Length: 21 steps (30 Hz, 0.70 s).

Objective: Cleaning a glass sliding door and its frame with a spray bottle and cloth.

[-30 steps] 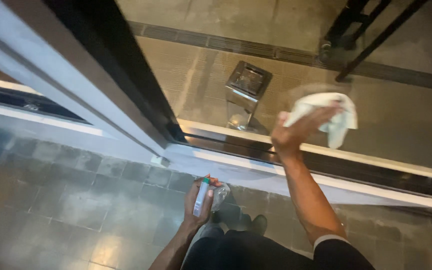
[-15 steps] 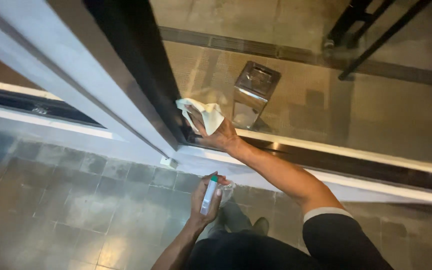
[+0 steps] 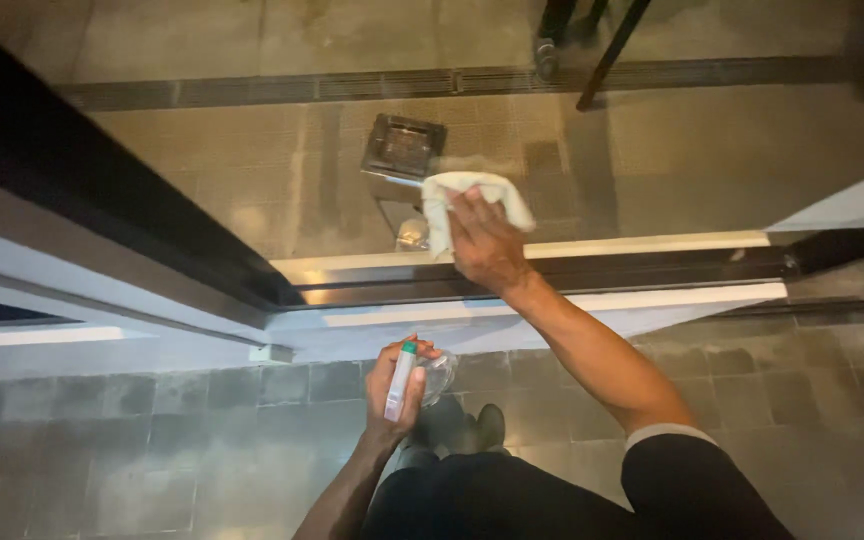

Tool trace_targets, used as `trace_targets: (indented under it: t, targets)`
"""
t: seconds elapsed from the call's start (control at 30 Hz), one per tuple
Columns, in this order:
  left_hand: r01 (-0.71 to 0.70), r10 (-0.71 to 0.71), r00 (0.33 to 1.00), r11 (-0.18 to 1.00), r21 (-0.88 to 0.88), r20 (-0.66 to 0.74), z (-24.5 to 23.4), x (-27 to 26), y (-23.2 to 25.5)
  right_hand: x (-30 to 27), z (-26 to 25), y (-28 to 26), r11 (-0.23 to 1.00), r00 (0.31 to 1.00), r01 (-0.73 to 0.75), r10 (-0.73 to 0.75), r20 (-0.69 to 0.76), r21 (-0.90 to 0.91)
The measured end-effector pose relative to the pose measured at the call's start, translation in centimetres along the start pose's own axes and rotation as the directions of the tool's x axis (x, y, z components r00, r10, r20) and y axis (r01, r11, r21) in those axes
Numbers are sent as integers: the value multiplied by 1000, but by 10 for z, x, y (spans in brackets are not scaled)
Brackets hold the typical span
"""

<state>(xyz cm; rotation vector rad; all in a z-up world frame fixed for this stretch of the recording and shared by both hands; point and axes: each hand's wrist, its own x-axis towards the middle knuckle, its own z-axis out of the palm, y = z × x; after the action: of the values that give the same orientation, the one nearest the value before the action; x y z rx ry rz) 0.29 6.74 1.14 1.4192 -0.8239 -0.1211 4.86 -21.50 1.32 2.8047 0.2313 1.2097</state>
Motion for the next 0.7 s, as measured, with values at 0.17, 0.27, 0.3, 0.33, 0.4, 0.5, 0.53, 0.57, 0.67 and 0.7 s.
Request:
trace_targets:
  t: [0.17, 0.27, 0.3, 0.33, 0.4, 0.5, 0.53, 0.57, 0.67, 0.7]
  targets:
    - [29, -29, 1000, 1000, -9, 12, 37, 2, 6, -63, -30, 65, 987, 991, -131, 127, -50, -93]
    - [7, -7, 1000, 1000, 10, 7, 55, -2, 7, -107, -48, 99, 960, 961, -266, 257, -104, -88]
    - [-8, 8, 1000, 1000, 19, -1, 61, -1, 8, -123, -53, 111, 943, 942, -321, 308, -133, -91]
    - [-7, 7, 1000, 1000, 19, -3, 66, -4, 8, -138, -66, 117, 943, 943, -319, 307, -131, -89]
    - [9, -8, 1000, 998, 64, -7, 72, -6, 5, -165, -88, 131, 856, 842, -514, 517, -153, 60]
    - [14, -14, 1000, 1000, -11, -23, 78, -12, -7, -141, -155, 113, 391, 437, -594, 891, -126, 703]
    - [20, -20, 999, 1000, -8, -28, 76, -10, -10, -151, -139, 129, 386, 438, -595, 891, -118, 704]
    - [49, -47, 998, 998, 34, -40, 75, -12, -10, -164, -125, 142, 189, 265, -483, 962, -62, 855]
    - [82, -78, 996, 994, 66, -49, 66, -12, -7, -152, -87, 144, 352, 356, -543, 919, -170, 763]
    - [78, -76, 996, 995, 54, -47, 62, -8, -5, -136, -75, 140, 673, 634, -602, 730, -254, 431]
